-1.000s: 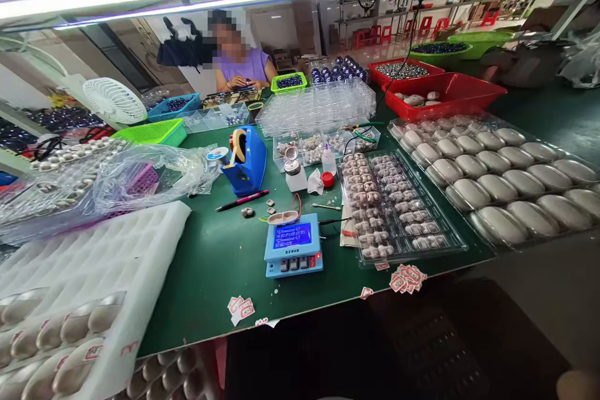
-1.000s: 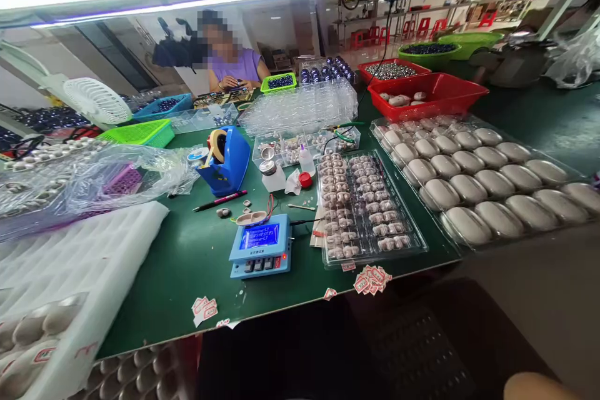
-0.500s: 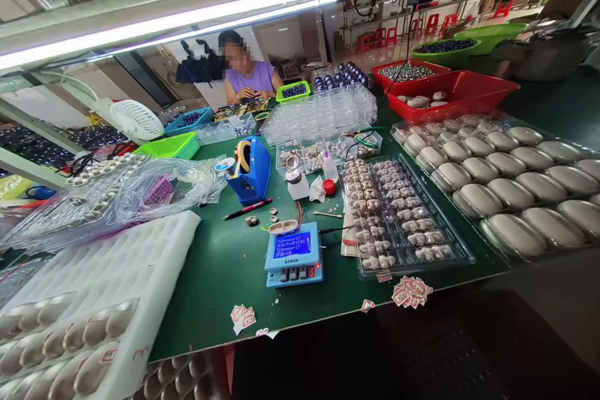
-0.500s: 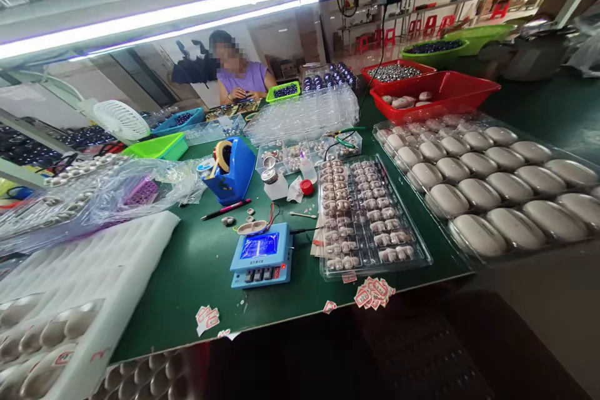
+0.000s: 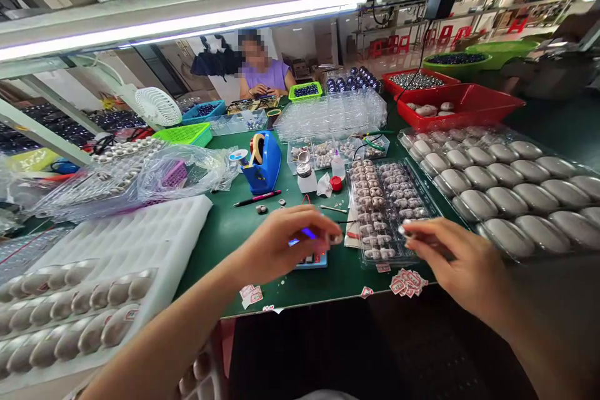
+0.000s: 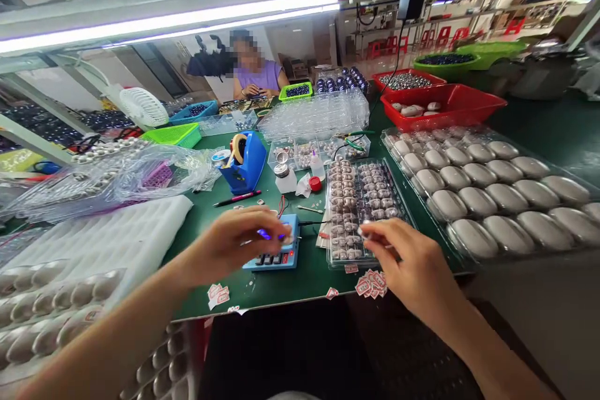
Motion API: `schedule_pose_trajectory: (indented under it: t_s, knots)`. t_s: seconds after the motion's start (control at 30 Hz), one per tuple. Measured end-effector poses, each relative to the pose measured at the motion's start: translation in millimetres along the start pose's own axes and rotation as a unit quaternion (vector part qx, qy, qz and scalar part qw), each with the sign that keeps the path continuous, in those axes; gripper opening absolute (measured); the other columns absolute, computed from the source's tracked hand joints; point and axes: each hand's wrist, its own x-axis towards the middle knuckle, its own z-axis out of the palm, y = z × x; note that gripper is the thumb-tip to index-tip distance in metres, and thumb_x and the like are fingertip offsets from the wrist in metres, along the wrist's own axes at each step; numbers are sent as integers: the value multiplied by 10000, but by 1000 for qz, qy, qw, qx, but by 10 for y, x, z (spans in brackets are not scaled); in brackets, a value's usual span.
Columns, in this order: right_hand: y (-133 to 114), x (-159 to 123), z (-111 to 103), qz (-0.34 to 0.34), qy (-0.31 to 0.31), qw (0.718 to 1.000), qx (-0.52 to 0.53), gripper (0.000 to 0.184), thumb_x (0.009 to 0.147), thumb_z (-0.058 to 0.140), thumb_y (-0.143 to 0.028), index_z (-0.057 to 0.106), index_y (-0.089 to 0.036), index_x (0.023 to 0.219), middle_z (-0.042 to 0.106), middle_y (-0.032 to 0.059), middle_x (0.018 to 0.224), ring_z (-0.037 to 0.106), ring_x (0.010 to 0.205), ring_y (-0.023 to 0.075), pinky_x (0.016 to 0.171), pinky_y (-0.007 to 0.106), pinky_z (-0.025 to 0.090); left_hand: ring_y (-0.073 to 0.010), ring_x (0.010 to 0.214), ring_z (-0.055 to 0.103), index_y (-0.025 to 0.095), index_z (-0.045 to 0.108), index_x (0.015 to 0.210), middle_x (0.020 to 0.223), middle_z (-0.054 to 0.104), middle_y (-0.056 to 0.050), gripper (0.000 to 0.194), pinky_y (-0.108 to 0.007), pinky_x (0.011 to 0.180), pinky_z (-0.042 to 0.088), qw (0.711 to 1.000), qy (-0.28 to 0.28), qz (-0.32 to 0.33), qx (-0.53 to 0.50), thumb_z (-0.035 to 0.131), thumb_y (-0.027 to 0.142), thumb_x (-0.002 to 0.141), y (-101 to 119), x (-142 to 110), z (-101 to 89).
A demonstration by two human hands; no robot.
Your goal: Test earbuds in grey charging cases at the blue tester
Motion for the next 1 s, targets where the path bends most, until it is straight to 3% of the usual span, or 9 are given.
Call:
schedule_pose_trajectory:
  t_s: [0.1,0.23,0.4,0.53,0.67,0.77,0.87,0.93,1.0]
  knots:
    - [108,306,152,-28,-37,991,-124,120,972,543,-242,652,-190,973,698,31,915,669,798,189,723,291,501,-143,737,623,187,716,964,849,674,-40,135,-245,685,479,991,16,9,134,610,246,906,-217,481,221]
    - [133,560,323,41,-118,961,-248,79,955,595,-230,672,-213,962,709,14,923,673,826,203,669,275,448,-173,725,610,187,737,930,803,683,-42,152,-281,702,471,974,15,-4,226,614,272,905,-420,865,494]
    - [133,600,366,53,-153,939,-302,108,954,601,-232,684,-231,1024,697,16,977,670,849,219,629,283,419,-216,815,626,170,744,945,880,709,-88,146,-309,734,481,963,-2,-17,269,624,237,897,-508,987,641]
    - [41,479,305,29,-111,934,-337,185,945,608,-223,653,-225,1125,682,22,1017,660,820,212,617,288,414,-229,878,638,162,707,1087,941,713,-90,215,-326,764,489,965,17,-34,261,598,223,913,-456,847,571]
    - [-291,219,462,-54,-30,949,-308,219,1005,500,-275,640,-190,1149,666,43,954,631,774,203,614,292,406,-175,787,635,177,692,1112,935,701,-66,227,-294,752,484,972,94,-35,213,592,215,912,-279,351,332]
    - [-562,2,794,-141,-38,962,-231,307,1049,377,-264,635,-155,1176,655,73,983,616,871,196,690,277,416,-103,611,566,176,703,1069,818,680,-30,205,-220,634,459,988,122,-46,84,596,242,908,-120,-271,171]
    - [-717,-134,1119,-168,-81,956,-226,346,1060,347,-276,609,-154,1250,644,65,954,611,813,164,602,262,385,-102,588,556,163,707,1071,769,678,-39,279,-190,540,426,987,40,-121,-96,623,362,894,-112,-1036,163]
    - [-755,-183,1235,-181,-94,943,-262,339,1052,381,-292,597,-164,1280,640,48,918,604,747,147,539,264,351,-120,593,588,162,698,1116,775,698,-56,415,-190,516,436,951,-57,-209,-219,640,485,862,-234,-1570,269]
    - [-732,-217,1271,-208,-84,924,-309,336,1029,448,-304,583,-174,1307,647,37,895,593,696,146,487,270,307,-142,626,625,184,687,1151,817,720,-60,521,-194,511,459,904,-98,-309,-278,671,570,802,-431,-2087,437]
